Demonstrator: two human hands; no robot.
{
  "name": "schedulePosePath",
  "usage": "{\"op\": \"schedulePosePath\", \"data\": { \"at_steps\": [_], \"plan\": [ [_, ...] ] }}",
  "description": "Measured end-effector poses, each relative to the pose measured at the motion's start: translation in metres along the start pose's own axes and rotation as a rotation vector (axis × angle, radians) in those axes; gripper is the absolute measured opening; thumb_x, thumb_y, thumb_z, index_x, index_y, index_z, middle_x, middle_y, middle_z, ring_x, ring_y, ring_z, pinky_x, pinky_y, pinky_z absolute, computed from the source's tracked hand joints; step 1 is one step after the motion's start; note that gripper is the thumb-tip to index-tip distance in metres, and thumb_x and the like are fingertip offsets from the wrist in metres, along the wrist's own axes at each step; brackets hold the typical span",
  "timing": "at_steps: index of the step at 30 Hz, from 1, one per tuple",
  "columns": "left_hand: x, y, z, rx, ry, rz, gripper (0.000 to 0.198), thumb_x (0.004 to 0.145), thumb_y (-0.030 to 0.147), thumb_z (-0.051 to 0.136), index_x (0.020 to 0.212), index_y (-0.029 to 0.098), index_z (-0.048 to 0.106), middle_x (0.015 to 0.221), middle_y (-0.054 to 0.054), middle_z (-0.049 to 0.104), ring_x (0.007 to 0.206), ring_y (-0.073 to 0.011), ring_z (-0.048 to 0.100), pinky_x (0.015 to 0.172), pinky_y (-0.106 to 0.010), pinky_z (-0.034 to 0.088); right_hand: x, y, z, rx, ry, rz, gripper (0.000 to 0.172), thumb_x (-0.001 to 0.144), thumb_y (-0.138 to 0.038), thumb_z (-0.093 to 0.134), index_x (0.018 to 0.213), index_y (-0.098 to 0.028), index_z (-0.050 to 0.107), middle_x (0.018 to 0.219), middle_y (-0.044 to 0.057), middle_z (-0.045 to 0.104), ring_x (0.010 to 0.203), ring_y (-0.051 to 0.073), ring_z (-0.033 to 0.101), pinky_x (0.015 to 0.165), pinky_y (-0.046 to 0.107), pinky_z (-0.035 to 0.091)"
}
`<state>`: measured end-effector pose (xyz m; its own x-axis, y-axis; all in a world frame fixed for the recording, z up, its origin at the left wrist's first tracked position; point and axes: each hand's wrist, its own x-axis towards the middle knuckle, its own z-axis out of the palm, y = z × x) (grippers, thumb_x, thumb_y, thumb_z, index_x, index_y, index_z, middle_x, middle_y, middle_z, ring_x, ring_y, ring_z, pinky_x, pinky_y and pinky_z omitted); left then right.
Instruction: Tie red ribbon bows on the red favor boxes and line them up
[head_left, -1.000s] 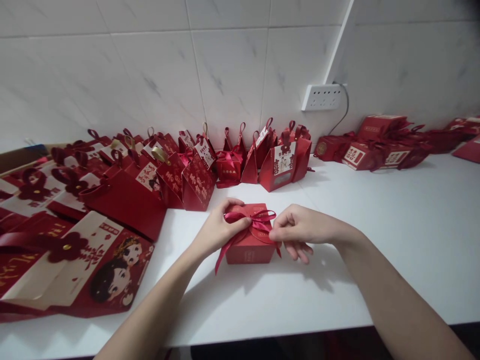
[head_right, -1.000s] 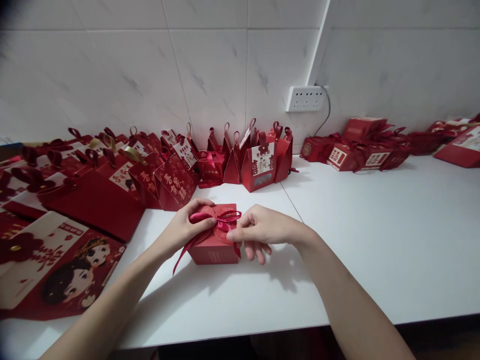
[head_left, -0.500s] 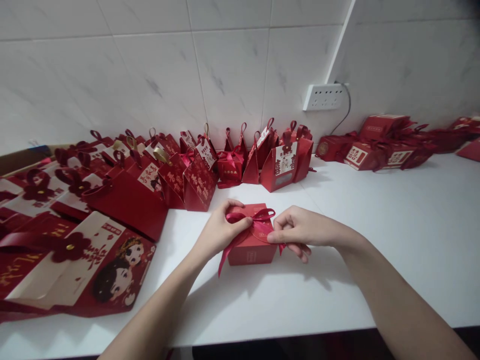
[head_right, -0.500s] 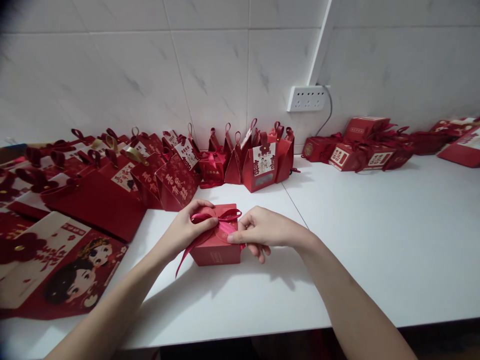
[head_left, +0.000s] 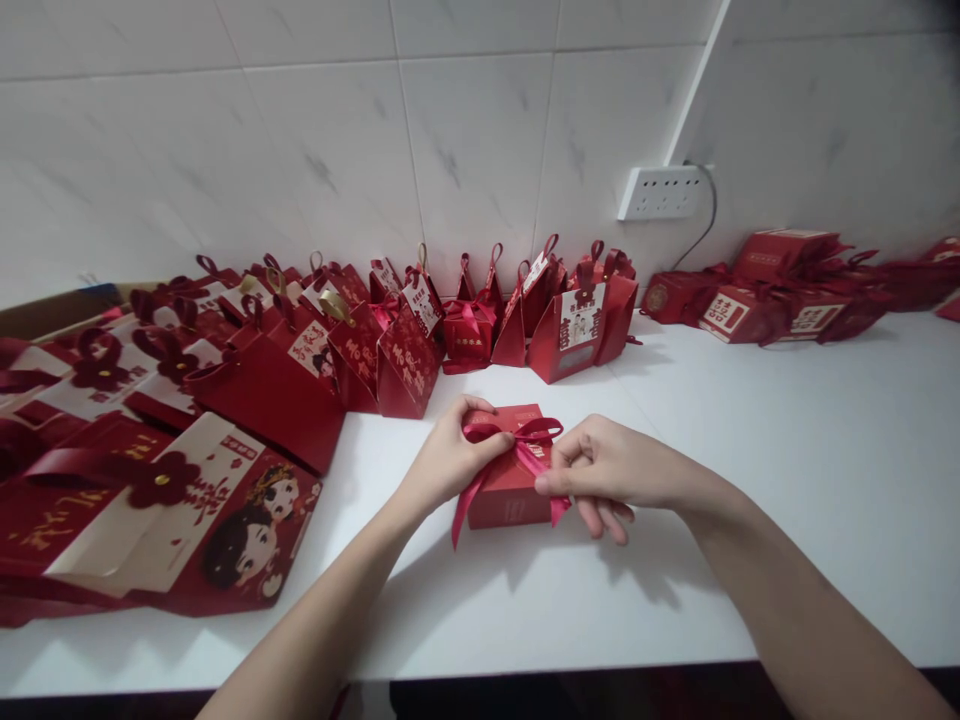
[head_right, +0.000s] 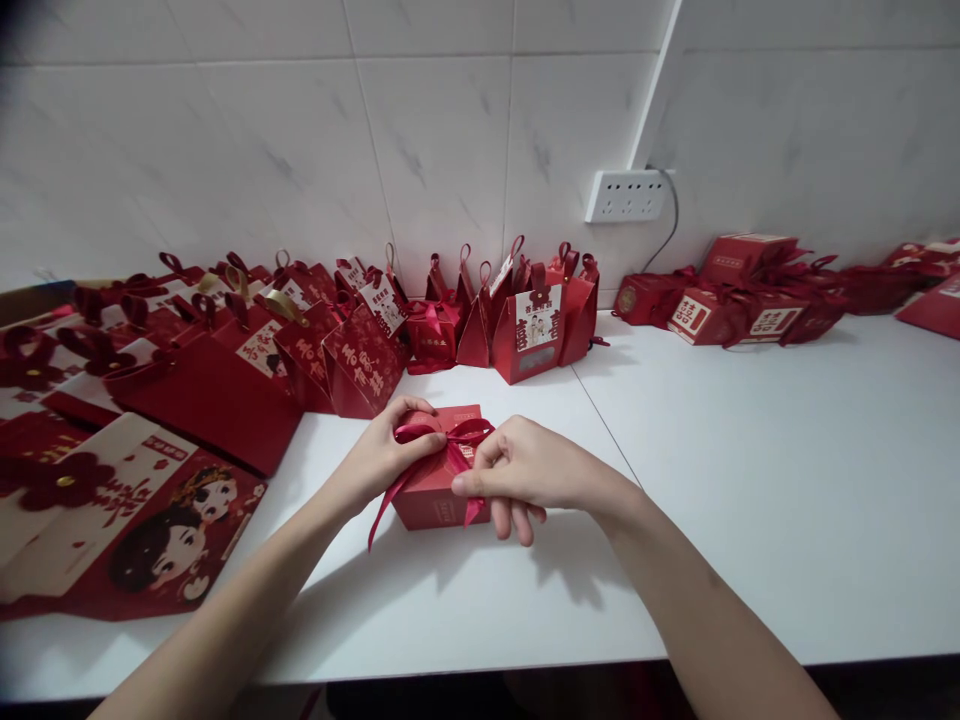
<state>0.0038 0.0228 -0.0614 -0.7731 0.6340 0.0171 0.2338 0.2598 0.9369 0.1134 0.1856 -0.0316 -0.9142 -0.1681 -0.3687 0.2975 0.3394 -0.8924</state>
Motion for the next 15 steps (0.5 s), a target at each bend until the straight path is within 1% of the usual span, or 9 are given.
{"op": "schedulePosePath", "data": {
  "at_steps": [6,13,15],
  "plan": [
    [-0.0004,-0.0006,0.0005,-0.008,0.003,-0.007,0.03,0.069,0.031,0.064,0.091,0.019,0.049,0.08,0.002,0.058,0.073,-0.015,0.056,0.067,-0.026,0.044,-0.0018,-0.0036,0.0003,-0.029,-0.016,0.011,0.033,0.079,-0.038,0.063,0.058,-0.015,0.054,0.043,-0.002,0.058,0.03,0.004,0.046,0.031,0.013,0.031],
    [0.0008,-0.0007,0.0013,-0.069,0.0,-0.028,0.032,0.066,0.033,0.067,0.089,0.019,0.048,0.079,0.002,0.056,0.073,-0.0146,0.056,0.067,-0.026,0.043,-0.0017,-0.0041,-0.0023,-0.05,-0.043,0.031,0.034,0.079,-0.037,0.062,0.055,-0.015,0.051,0.041,-0.003,0.056,0.029,0.004,0.046,0.03,0.013,0.026],
    [0.0008,-0.0002,0.0014,-0.069,0.005,-0.029,0.032,0.066,0.032,0.068,0.088,0.019,0.048,0.079,0.002,0.056,0.073,-0.0142,0.055,0.068,-0.026,0.042,-0.0012,-0.0035,-0.0041,-0.055,-0.059,0.031,0.035,0.079,-0.037,0.062,0.054,-0.015,0.049,0.039,-0.003,0.054,0.029,0.004,0.044,0.03,0.013,0.026]
  ]
}}
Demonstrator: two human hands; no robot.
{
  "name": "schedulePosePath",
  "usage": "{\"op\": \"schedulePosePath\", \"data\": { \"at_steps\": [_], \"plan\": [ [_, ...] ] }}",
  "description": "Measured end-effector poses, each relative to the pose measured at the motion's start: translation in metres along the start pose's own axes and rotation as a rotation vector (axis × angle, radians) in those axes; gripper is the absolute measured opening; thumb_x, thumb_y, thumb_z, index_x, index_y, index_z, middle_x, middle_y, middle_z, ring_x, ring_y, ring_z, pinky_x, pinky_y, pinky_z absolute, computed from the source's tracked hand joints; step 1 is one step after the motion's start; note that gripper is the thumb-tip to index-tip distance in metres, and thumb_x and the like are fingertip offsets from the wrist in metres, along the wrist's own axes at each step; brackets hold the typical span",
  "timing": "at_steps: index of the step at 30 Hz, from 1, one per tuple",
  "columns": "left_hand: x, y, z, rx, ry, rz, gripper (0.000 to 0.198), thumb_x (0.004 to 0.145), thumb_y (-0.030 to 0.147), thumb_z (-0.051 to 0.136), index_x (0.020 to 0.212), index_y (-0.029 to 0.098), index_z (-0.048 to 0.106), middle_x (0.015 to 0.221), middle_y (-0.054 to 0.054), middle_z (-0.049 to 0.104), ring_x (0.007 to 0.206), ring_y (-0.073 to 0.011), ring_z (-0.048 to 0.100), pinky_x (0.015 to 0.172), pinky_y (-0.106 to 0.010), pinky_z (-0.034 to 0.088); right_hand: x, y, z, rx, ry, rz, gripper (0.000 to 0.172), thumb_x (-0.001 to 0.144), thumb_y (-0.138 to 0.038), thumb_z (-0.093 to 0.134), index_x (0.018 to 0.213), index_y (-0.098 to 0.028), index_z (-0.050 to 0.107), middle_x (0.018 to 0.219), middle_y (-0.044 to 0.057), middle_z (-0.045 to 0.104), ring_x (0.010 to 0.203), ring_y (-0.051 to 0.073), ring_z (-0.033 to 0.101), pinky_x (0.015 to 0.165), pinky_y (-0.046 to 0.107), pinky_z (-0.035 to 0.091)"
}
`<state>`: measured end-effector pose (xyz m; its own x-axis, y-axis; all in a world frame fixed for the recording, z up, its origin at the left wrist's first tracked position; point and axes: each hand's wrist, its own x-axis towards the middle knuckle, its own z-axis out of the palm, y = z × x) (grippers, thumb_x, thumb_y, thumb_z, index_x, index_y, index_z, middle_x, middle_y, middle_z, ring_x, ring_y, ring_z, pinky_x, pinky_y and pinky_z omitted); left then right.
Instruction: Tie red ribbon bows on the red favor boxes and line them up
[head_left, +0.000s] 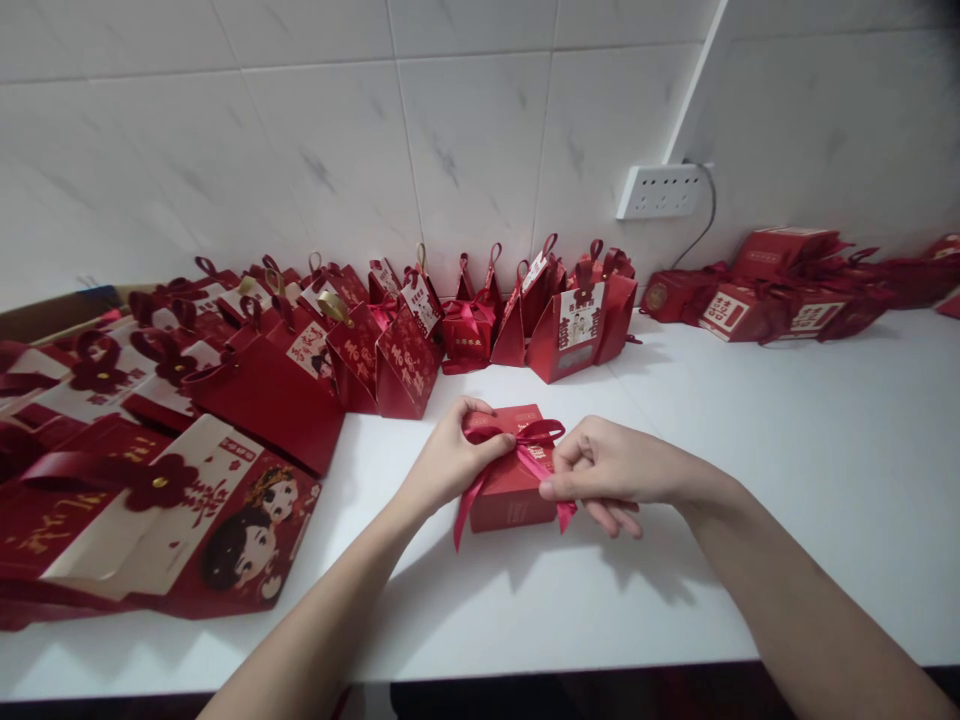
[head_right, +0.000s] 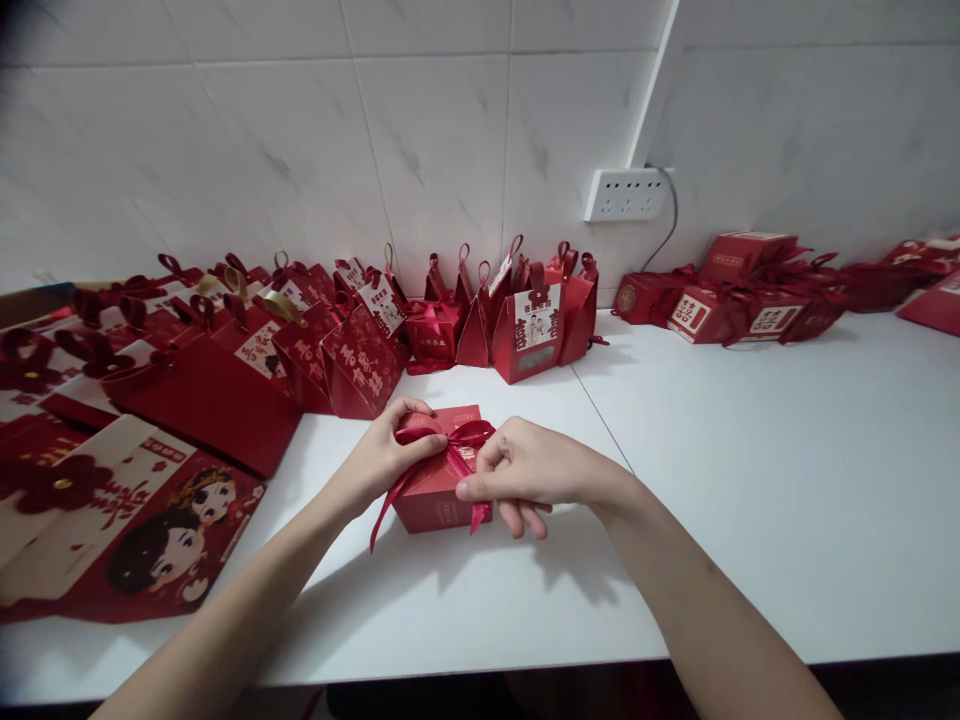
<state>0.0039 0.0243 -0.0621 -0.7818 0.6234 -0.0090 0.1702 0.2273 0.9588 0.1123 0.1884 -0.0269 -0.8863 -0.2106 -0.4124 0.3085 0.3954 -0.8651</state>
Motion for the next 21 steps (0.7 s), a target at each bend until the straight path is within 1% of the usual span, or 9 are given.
{"op": "schedulePosePath", "data": {
  "at_steps": [3,7,13,16,19,21],
  "plan": [
    [0.0,0.0,0.0,-0.007,-0.004,0.001,0.032,0.067,0.033,0.067,0.088,0.02,0.047,0.078,0.003,0.056,0.07,-0.0134,0.055,0.066,-0.025,0.042,0.001,0.001,-0.003,0.008,-0.018,-0.001,0.036,0.079,-0.037,0.062,0.054,-0.016,0.047,0.037,-0.006,0.05,0.027,0.004,0.041,0.031,0.014,0.028],
    [0.0,-0.003,0.001,-0.012,-0.014,-0.001,0.033,0.068,0.035,0.067,0.088,0.02,0.047,0.074,0.004,0.055,0.067,-0.0134,0.055,0.063,-0.024,0.041,0.001,0.004,-0.007,0.005,-0.034,0.001,0.035,0.078,-0.039,0.064,0.057,-0.016,0.048,0.035,-0.007,0.047,0.026,0.003,0.037,0.031,0.014,0.029],
    [0.0,-0.005,0.001,-0.027,-0.018,-0.012,0.033,0.068,0.035,0.067,0.089,0.021,0.046,0.075,0.004,0.055,0.068,-0.0128,0.054,0.064,-0.024,0.041,0.002,0.007,-0.011,0.013,-0.122,0.001,0.036,0.077,-0.039,0.064,0.054,-0.016,0.047,0.035,-0.006,0.048,0.028,0.004,0.04,0.03,0.013,0.028],
    [0.0,-0.003,0.001,-0.037,-0.024,-0.017,0.035,0.068,0.036,0.068,0.09,0.021,0.046,0.075,0.004,0.054,0.067,-0.0126,0.054,0.063,-0.024,0.042,0.0,0.008,-0.014,-0.015,-0.137,-0.008,0.035,0.078,-0.038,0.063,0.055,-0.016,0.047,0.036,-0.005,0.05,0.028,0.004,0.04,0.031,0.013,0.028],
    [-0.001,-0.002,0.002,-0.018,-0.007,-0.009,0.035,0.067,0.035,0.068,0.089,0.02,0.046,0.075,0.004,0.055,0.068,-0.0131,0.054,0.063,-0.024,0.041,-0.009,0.007,-0.019,-0.056,-0.115,0.018,0.035,0.077,-0.038,0.064,0.055,-0.016,0.049,0.037,-0.004,0.052,0.027,0.003,0.038,0.03,0.013,0.025],
    [-0.001,-0.002,0.003,-0.007,0.004,-0.004,0.034,0.068,0.036,0.068,0.089,0.02,0.046,0.077,0.003,0.056,0.07,-0.014,0.056,0.065,-0.024,0.042,-0.02,0.005,-0.021,-0.063,-0.059,0.018,0.039,0.078,-0.046,0.062,0.055,-0.015,0.053,0.036,-0.004,0.051,0.024,0.002,0.033,0.028,0.014,0.021]
  ]
}}
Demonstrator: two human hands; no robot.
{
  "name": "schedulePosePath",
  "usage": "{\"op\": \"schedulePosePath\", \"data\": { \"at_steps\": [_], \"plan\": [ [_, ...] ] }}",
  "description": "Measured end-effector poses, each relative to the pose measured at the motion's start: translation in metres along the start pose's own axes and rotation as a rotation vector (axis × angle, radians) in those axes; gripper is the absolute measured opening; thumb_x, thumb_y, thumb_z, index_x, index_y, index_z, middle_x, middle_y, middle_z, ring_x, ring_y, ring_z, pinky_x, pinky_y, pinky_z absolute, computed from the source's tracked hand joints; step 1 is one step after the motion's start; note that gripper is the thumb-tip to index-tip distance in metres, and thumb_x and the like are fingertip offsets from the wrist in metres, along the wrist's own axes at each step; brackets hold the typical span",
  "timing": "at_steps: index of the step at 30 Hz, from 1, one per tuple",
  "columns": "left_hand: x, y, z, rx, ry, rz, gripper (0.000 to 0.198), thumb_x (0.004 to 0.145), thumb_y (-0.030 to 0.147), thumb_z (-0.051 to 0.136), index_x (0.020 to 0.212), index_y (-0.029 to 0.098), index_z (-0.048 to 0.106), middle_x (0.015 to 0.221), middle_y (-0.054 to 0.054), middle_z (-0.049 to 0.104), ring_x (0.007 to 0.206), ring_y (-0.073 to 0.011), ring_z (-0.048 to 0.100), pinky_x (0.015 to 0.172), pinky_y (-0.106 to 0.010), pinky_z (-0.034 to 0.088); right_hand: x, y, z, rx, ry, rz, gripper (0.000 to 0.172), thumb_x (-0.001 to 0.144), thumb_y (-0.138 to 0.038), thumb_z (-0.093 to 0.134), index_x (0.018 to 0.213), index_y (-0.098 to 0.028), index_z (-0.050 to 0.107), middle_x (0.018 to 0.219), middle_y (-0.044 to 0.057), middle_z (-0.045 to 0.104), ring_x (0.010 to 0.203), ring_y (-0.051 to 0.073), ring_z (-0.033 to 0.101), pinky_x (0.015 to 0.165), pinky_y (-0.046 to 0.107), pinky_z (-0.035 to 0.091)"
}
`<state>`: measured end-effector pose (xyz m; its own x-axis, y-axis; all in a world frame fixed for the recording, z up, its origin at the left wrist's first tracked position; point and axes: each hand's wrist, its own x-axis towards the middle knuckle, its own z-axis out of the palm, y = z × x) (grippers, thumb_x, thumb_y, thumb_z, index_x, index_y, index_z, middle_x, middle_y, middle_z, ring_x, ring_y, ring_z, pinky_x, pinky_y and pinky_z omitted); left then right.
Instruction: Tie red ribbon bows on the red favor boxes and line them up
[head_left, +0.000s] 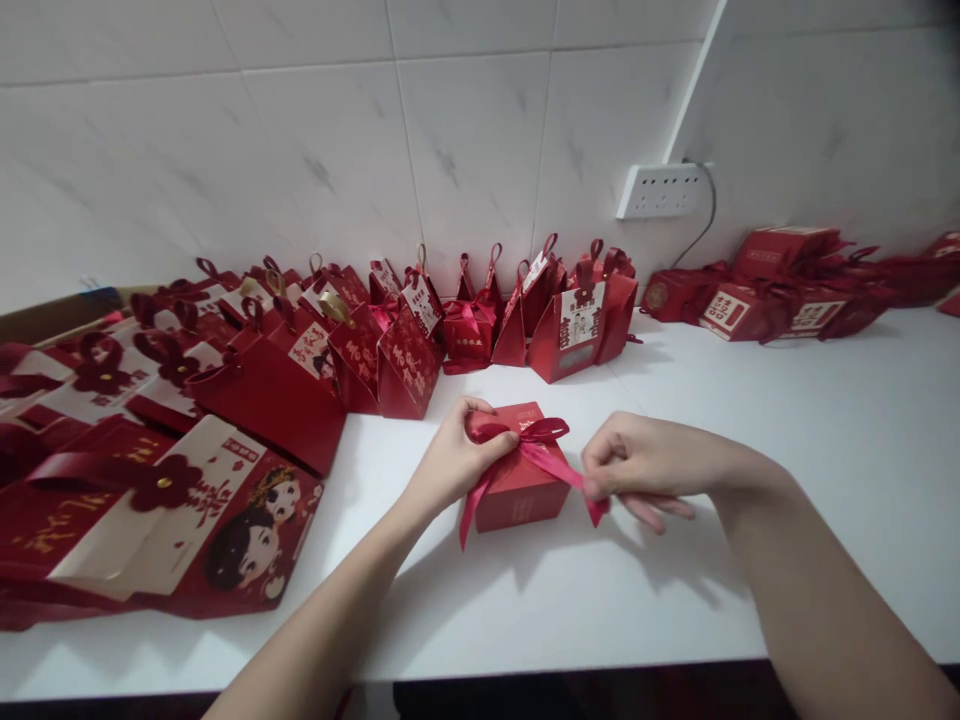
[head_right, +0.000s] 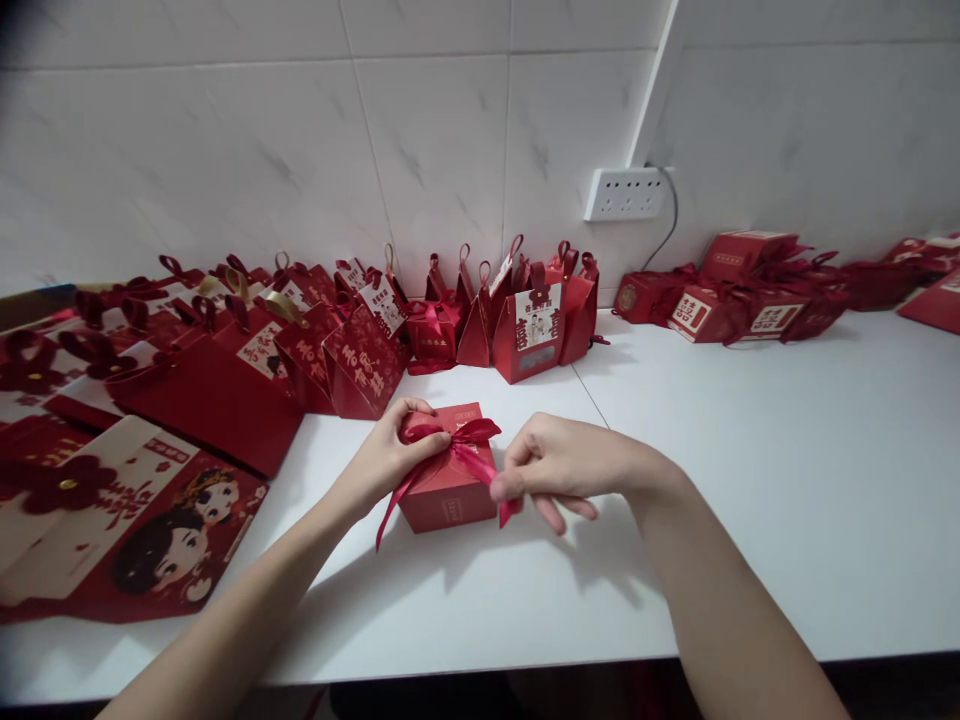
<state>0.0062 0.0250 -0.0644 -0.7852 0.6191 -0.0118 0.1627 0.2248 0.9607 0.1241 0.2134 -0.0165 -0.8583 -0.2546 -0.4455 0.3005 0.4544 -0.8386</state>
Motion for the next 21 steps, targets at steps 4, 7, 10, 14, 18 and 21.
{"op": "schedulePosePath", "data": {
  "at_steps": [4,7,10,14,18,21],
  "plan": [
    [-0.001,-0.002,0.002,0.0,0.017,0.01,0.034,0.069,0.039,0.067,0.089,0.021,0.046,0.081,0.002,0.058,0.075,-0.0159,0.057,0.069,-0.026,0.042,-0.01,-0.011,0.019,0.082,-0.154,0.017,0.054,0.074,-0.066,0.055,0.056,-0.015,0.059,0.035,-0.003,0.048,0.024,0.003,0.032,0.025,0.016,0.018],
    [-0.001,-0.004,0.005,0.003,0.065,0.041,0.033,0.07,0.037,0.066,0.09,0.02,0.046,0.082,0.001,0.057,0.078,-0.0161,0.057,0.071,-0.027,0.042,0.01,-0.016,0.055,0.014,-0.219,0.105,0.047,0.079,-0.058,0.054,0.061,-0.015,0.057,0.048,0.0,0.057,0.03,0.005,0.043,0.029,0.014,0.03],
    [-0.002,-0.004,0.008,0.025,0.129,0.061,0.034,0.068,0.035,0.068,0.09,0.019,0.047,0.087,0.0,0.056,0.08,-0.0162,0.055,0.074,-0.028,0.042,0.04,-0.013,0.091,0.033,0.004,0.064,0.046,0.09,-0.053,0.038,0.071,-0.014,0.055,0.055,0.002,0.06,0.032,0.006,0.047,0.031,0.015,0.036],
    [-0.003,-0.002,0.009,0.04,0.138,0.051,0.036,0.066,0.034,0.069,0.091,0.019,0.047,0.086,0.0,0.054,0.079,-0.0154,0.053,0.073,-0.028,0.042,0.063,-0.006,0.113,0.206,0.179,-0.059,0.034,0.093,-0.035,0.034,0.077,-0.014,0.056,0.052,-0.001,0.057,0.036,0.008,0.05,0.031,0.014,0.036],
    [-0.004,0.0,0.007,-0.004,0.115,0.028,0.037,0.066,0.033,0.07,0.09,0.019,0.046,0.081,0.002,0.054,0.073,-0.0142,0.053,0.067,-0.026,0.042,0.061,-0.007,0.111,0.247,0.113,-0.121,0.029,0.087,-0.023,0.039,0.064,-0.015,0.053,0.051,-0.001,0.056,0.039,0.007,0.051,0.034,0.013,0.038],
    [-0.004,0.001,0.006,-0.019,0.107,0.017,0.037,0.065,0.032,0.07,0.09,0.019,0.046,0.078,0.003,0.054,0.07,-0.0132,0.053,0.064,-0.024,0.042,0.057,-0.01,0.107,0.231,0.037,-0.12,0.03,0.086,-0.02,0.038,0.06,-0.015,0.052,0.049,-0.002,0.054,0.037,0.007,0.05,0.035,0.014,0.039]
  ]
}}
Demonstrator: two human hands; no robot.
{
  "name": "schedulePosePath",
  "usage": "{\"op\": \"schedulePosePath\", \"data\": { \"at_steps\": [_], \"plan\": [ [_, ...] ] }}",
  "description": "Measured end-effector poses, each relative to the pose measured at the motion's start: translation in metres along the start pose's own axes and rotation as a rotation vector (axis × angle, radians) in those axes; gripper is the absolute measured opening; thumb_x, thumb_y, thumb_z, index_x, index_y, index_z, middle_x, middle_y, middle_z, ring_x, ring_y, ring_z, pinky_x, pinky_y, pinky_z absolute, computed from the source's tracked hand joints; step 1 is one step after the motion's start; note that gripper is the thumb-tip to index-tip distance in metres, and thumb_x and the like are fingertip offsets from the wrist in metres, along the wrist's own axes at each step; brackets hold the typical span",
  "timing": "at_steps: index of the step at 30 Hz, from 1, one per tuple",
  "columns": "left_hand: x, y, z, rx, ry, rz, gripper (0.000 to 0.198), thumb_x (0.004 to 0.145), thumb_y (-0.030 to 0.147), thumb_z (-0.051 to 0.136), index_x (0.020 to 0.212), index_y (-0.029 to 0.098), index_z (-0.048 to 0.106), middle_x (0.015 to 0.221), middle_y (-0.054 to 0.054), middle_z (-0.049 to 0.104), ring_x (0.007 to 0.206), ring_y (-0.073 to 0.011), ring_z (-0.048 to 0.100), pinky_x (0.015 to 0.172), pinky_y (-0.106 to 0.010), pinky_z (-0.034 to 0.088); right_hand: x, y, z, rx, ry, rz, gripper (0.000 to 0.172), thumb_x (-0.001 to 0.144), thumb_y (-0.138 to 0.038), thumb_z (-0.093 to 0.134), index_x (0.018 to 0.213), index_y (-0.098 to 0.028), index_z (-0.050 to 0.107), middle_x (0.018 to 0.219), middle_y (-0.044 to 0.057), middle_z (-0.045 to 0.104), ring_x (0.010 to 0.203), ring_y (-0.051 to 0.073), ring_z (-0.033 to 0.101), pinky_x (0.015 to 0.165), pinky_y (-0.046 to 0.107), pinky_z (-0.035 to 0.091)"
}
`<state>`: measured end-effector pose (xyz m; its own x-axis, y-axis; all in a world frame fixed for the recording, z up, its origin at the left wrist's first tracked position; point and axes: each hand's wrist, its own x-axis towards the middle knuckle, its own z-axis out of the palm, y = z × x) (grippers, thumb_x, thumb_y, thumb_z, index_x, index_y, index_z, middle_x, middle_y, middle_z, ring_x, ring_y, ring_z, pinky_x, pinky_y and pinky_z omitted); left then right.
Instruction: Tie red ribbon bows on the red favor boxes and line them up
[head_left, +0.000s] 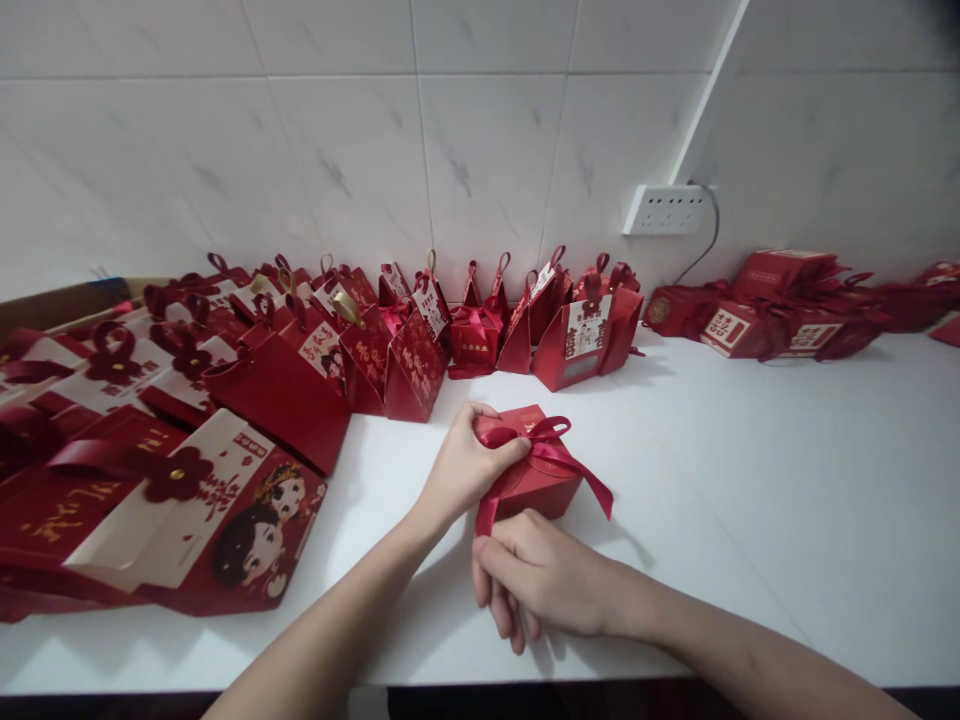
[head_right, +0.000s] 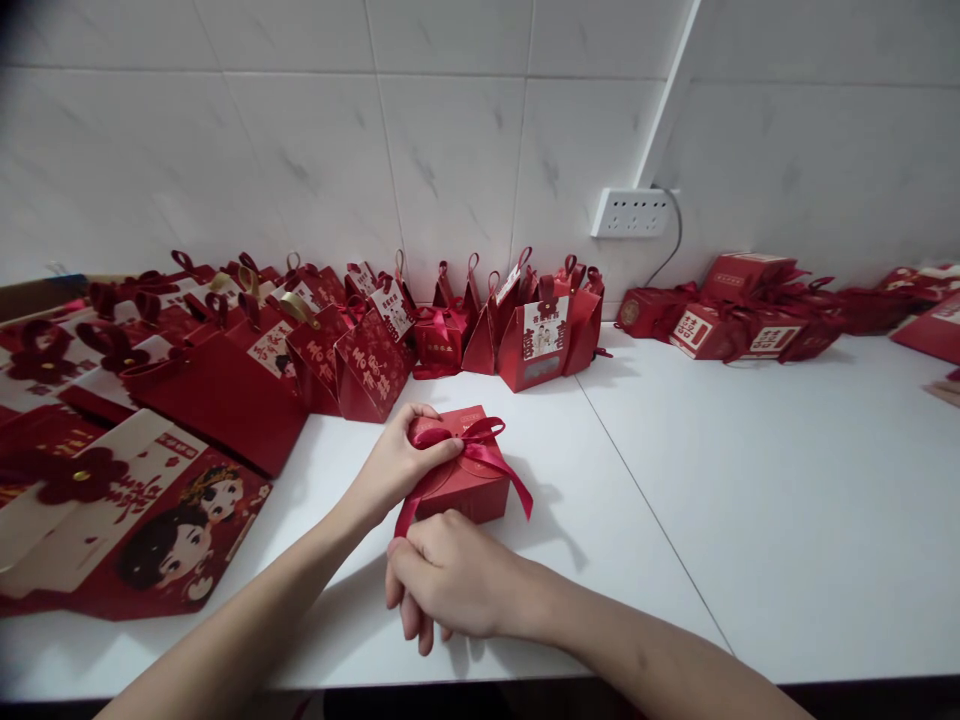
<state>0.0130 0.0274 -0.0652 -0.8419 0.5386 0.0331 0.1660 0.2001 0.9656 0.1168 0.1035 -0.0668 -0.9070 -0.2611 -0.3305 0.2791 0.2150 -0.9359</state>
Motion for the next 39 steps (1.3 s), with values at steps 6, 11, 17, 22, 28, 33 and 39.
{"op": "schedulePosePath", "data": {
  "at_steps": [6,11,17,22,28,33,39],
  "plan": [
    [0.001,-0.001,0.001,-0.002,-0.003,0.0,0.036,0.065,0.032,0.07,0.088,0.019,0.046,0.075,0.004,0.053,0.067,-0.0122,0.052,0.062,-0.023,0.041,0.001,-0.001,-0.002,-0.037,-0.097,0.015,0.032,0.084,-0.016,0.035,0.056,-0.015,0.05,0.046,-0.003,0.052,0.033,0.005,0.047,0.035,0.013,0.038],
    [0.003,-0.005,-0.002,0.022,-0.033,0.0,0.042,0.066,0.042,0.07,0.093,0.019,0.048,0.083,0.0,0.057,0.077,-0.0167,0.056,0.069,-0.028,0.043,-0.018,-0.014,-0.022,-0.104,-0.256,0.073,0.032,0.088,-0.029,0.043,0.063,-0.014,0.057,0.051,-0.002,0.056,0.034,0.005,0.049,0.033,0.013,0.037],
    [0.008,0.004,-0.036,0.046,-0.099,0.177,0.046,0.076,0.049,0.058,0.112,0.021,0.048,0.121,-0.009,0.051,0.113,-0.0242,0.047,0.093,-0.037,0.037,-0.047,-0.015,-0.097,0.299,-0.021,-0.343,0.047,0.076,-0.055,0.062,0.053,-0.016,0.054,0.033,-0.007,0.038,0.022,0.002,0.026,0.025,0.015,0.015],
    [0.007,0.017,-0.048,0.357,-0.189,0.218,0.027,0.074,0.044,0.059,0.087,0.02,0.061,0.093,-0.004,0.058,0.089,-0.0205,0.051,0.084,-0.034,0.037,-0.017,-0.003,-0.121,0.195,0.637,-0.249,0.038,0.07,-0.052,0.066,0.071,-0.016,0.055,0.048,-0.007,0.044,0.031,0.002,0.029,0.031,0.015,0.012],
    [0.007,0.013,-0.041,0.372,-0.232,0.287,0.017,0.075,0.035,0.06,0.075,0.019,0.056,0.082,-0.001,0.054,0.076,-0.0151,0.048,0.072,-0.028,0.037,0.002,0.002,-0.102,-0.027,0.519,-0.177,0.027,0.071,-0.041,0.065,0.076,-0.018,0.053,0.047,-0.008,0.043,0.033,0.003,0.028,0.031,0.016,0.017],
    [0.008,0.012,-0.043,0.108,-0.279,0.234,0.017,0.077,0.032,0.06,0.073,0.018,0.051,0.072,0.001,0.053,0.068,-0.0122,0.047,0.064,-0.025,0.035,0.003,0.003,-0.097,0.01,0.548,-0.225,0.017,0.07,-0.029,0.061,0.079,-0.019,0.05,0.047,-0.009,0.046,0.032,0.004,0.032,0.03,0.016,0.021],
    [0.005,0.014,-0.039,0.076,-0.237,0.202,0.02,0.077,0.037,0.06,0.084,0.018,0.055,0.081,-0.002,0.058,0.074,-0.0145,0.052,0.069,-0.027,0.038,0.004,0.002,-0.093,0.021,0.563,-0.251,0.015,0.071,-0.028,0.059,0.08,-0.018,0.053,0.051,-0.007,0.051,0.032,0.004,0.036,0.03,0.016,0.024]
  ]
}}
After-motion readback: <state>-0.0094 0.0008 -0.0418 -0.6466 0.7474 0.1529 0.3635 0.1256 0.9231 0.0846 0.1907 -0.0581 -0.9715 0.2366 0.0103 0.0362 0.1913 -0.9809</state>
